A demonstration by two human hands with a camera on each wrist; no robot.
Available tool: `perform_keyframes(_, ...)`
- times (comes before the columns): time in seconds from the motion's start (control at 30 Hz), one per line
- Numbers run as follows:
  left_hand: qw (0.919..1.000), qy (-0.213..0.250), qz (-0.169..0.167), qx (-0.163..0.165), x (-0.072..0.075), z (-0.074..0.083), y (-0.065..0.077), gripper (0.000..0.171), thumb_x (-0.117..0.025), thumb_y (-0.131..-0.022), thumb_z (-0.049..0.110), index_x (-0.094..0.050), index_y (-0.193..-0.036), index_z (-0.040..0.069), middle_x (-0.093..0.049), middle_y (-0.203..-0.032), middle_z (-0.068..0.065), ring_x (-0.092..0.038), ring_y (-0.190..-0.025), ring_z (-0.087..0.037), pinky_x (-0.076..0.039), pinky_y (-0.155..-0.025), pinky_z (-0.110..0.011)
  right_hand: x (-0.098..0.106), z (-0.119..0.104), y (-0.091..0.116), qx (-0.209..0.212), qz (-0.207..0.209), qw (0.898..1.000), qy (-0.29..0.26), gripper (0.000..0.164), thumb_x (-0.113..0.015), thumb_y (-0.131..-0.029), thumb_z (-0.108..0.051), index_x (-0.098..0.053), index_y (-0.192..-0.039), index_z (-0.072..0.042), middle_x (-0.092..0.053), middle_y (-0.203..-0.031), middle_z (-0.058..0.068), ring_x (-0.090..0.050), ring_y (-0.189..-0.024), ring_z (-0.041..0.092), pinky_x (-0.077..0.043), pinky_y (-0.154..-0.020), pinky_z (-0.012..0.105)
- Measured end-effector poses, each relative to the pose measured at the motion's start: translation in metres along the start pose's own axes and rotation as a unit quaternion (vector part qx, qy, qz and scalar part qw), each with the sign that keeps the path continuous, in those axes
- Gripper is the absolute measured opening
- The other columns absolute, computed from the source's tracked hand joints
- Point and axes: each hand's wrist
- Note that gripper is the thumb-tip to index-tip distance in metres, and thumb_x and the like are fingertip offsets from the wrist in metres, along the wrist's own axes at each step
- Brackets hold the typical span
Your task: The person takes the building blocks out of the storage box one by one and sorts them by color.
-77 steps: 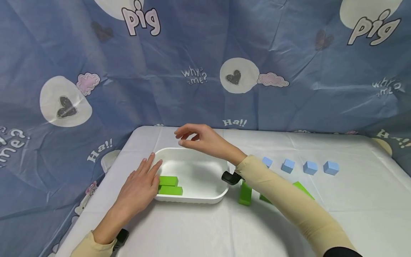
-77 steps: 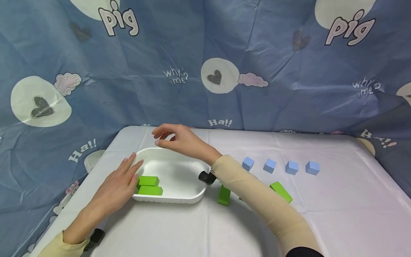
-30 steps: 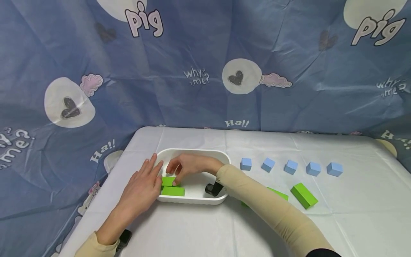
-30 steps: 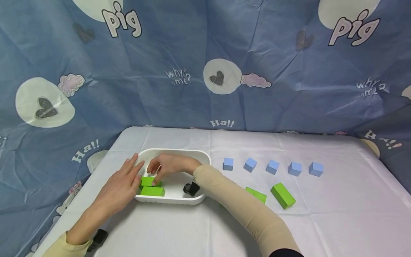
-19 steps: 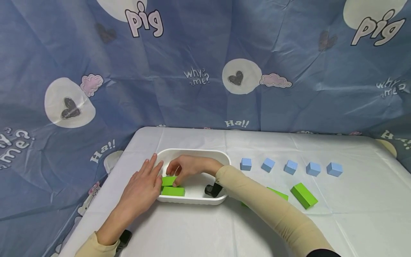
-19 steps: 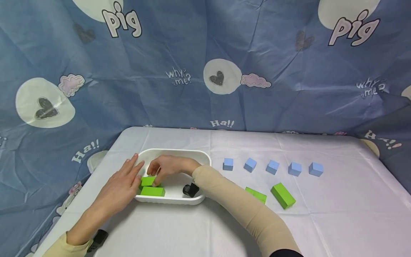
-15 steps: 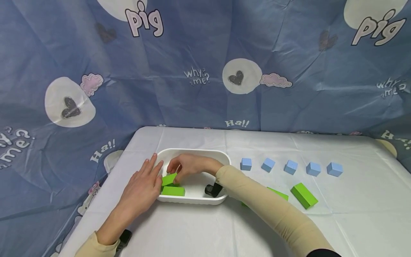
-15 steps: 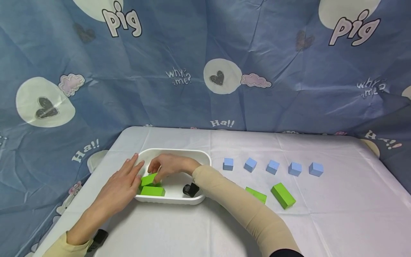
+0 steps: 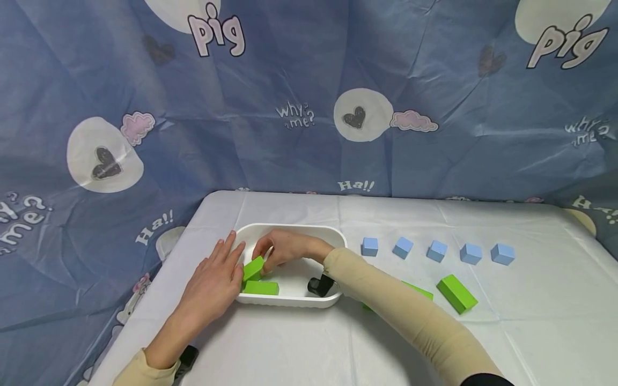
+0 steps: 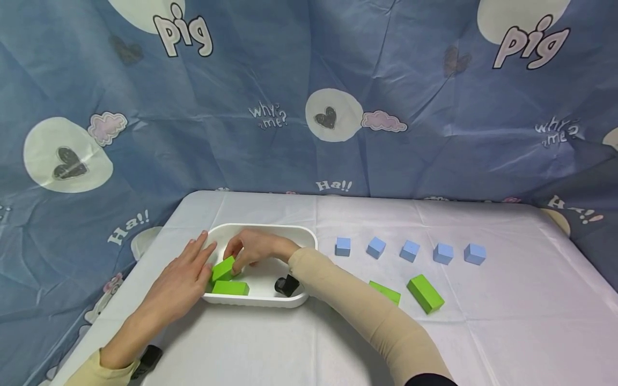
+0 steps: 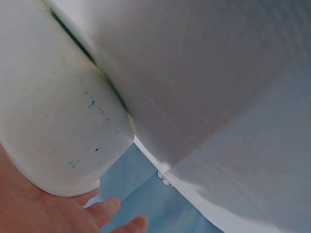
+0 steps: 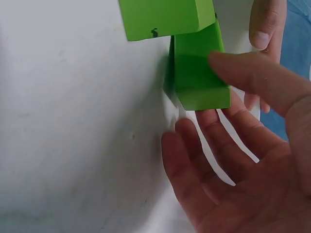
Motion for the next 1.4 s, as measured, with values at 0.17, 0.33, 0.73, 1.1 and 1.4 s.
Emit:
perform_keyframes(0.17, 1.0, 0.001, 0.003, -0.001, -0.001, 0.0, 0.001, 0.049, -0.037, -0.105, 0.023, -0.04, -0.15, 0.004, -0.017, -0.162, -0.015, -0.018, -0.146, -0.04, -0.023, -0.106, -0.068, 0.001, -0.001, 0.001, 0.007, 0.013, 1.0, -0.006, 0.028, -0.075, -0.076, 0.003, -0.07, -0.103, -0.001, -0.069, -0.09, -0.002, -0.063, -0.084, 0.009, -0.049, -0.071, 0.018)
perform_keyframes(0.33, 1.0, 0.004, 0.005, -0.002, -0.002, -0.001, 0.001, 0.049, -0.036, -0.105, 0.023, -0.04, -0.15, 0.003, -0.017, -0.162, -0.015, -0.019, -0.146, -0.04, -0.024, -0.106, -0.068, 0.004, -0.004, 0.003, 0.014, 0.026, 1.0, -0.009, 0.028, -0.074, -0.076, 0.001, -0.07, -0.103, -0.003, -0.069, -0.091, -0.001, -0.063, -0.087, 0.013, -0.049, -0.073, 0.019)
perform_keyframes(0.73, 1.0, 0.001, 0.0, -0.003, -0.001, -0.002, -0.001, 0.049, -0.035, -0.105, 0.02, -0.038, -0.151, 0.004, -0.016, -0.162, -0.015, -0.018, -0.146, -0.039, -0.023, -0.106, -0.068, 0.014, -0.001, 0.005, 0.036, 0.028, 0.998, -0.04, 0.028, -0.072, -0.08, -0.002, -0.07, -0.107, -0.006, -0.07, -0.095, -0.001, -0.063, -0.095, 0.019, -0.048, -0.078, 0.022)
perform_keyframes(1.1, 1.0, -0.005, -0.006, -0.004, 0.001, 0.0, -0.001, 0.05, -0.033, -0.105, 0.021, -0.037, -0.152, 0.004, -0.015, -0.163, -0.015, -0.017, -0.146, -0.039, -0.023, -0.106, -0.068, 0.019, -0.004, 0.008, 0.04, 0.024, 0.995, -0.085, 0.027, -0.069, -0.082, -0.001, -0.069, -0.108, -0.004, -0.07, -0.095, 0.001, -0.064, -0.09, 0.017, -0.053, -0.08, 0.03)
perform_keyframes(1.4, 0.9999, -0.007, -0.004, -0.007, 0.001, -0.001, -0.001, 0.05, -0.033, -0.104, 0.02, -0.037, -0.152, 0.004, -0.015, -0.163, -0.015, -0.016, -0.147, -0.039, -0.023, -0.106, -0.068, 0.022, -0.006, 0.011, 0.061, 0.018, 0.993, -0.098, 0.028, -0.069, -0.081, -0.001, -0.069, -0.11, -0.002, -0.07, -0.095, 0.002, -0.064, -0.09, 0.016, -0.052, -0.079, 0.028)
Point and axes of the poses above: each hand's wrist, its own y-axis away from the middle knuckle, its own x-axis out of the back of the hand, z = x × y
